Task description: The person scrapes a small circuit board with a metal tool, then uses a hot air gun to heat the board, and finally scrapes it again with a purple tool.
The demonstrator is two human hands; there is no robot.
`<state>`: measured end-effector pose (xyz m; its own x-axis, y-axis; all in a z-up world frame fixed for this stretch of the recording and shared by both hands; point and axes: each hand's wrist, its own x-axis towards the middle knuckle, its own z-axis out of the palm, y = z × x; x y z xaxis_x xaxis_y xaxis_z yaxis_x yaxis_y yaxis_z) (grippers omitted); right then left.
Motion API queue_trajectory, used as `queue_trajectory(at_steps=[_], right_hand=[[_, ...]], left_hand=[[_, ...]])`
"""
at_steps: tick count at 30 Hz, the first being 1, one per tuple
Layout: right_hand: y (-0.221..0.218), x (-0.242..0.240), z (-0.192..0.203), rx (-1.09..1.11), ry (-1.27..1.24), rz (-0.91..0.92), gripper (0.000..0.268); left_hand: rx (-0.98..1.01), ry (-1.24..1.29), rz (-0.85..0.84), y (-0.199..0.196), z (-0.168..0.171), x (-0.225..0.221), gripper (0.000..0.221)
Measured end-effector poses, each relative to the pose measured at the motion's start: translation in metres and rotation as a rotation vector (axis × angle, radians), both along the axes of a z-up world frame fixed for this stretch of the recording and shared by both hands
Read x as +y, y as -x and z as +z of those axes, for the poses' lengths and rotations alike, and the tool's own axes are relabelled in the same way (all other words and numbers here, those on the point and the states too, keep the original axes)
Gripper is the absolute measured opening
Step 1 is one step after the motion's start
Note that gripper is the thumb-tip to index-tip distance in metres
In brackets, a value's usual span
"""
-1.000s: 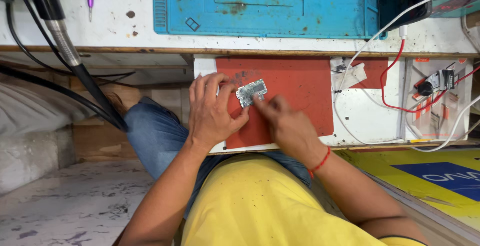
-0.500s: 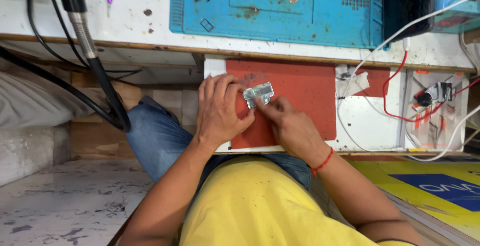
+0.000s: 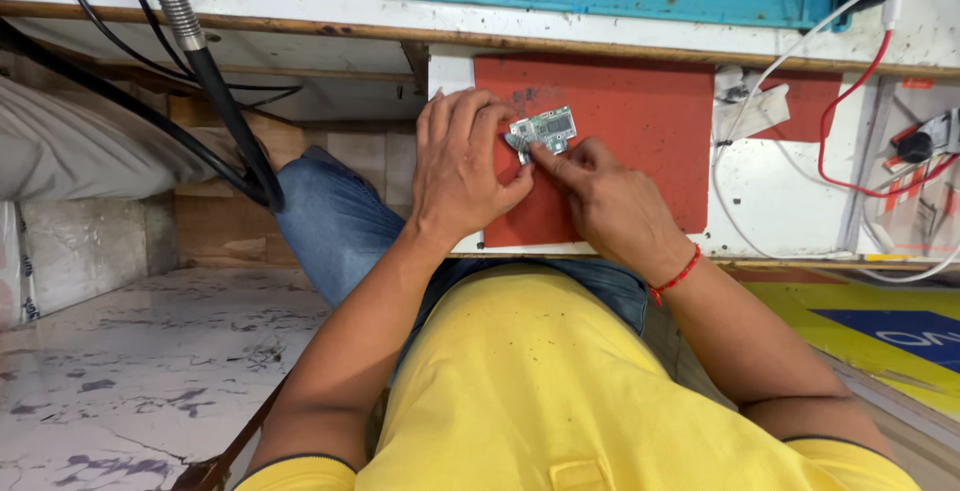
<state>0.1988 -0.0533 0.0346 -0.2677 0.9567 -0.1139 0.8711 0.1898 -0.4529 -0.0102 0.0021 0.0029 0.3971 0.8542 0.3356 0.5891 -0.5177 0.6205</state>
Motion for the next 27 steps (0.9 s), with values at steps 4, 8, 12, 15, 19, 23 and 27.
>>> queue_trajectory(at_steps=[4, 8, 12, 15, 19, 23, 27], right_hand=[[-0.004, 0.004, 0.003, -0.061, -0.059, -0.091, 0.048], [0.000, 0.006, 0.004, 0.005, -0.059, -0.061, 0.052], [-0.004, -0.001, 0.009, 0.004, -0.096, -0.103, 0.053], [0.001, 0.004, 0.013, 0.019, -0.016, -0.026, 0.054], [-0.003, 0.002, 0.011, -0.004, -0.036, -0.132, 0.047], [-0.006, 0.000, 0.006, 0.002, -0.060, -0.088, 0.048], [-0.011, -0.003, 0.005, -0.025, -0.113, -0.115, 0.055]], left_hand=[[-0.001, -0.007, -0.001, -0.005, -0.001, 0.000, 0.055], [0.006, -0.023, 0.003, 0.000, 0.002, 0.002, 0.058], [0.021, 0.012, -0.007, -0.006, 0.000, -0.002, 0.054], [0.033, -0.033, 0.001, -0.002, 0.003, 0.004, 0.051], [0.034, -0.042, -0.005, -0.004, 0.001, 0.000, 0.048], [0.036, -0.025, -0.010, -0.002, 0.001, 0.002, 0.048], [0.037, -0.033, -0.005, -0.005, 0.001, -0.001, 0.049]])
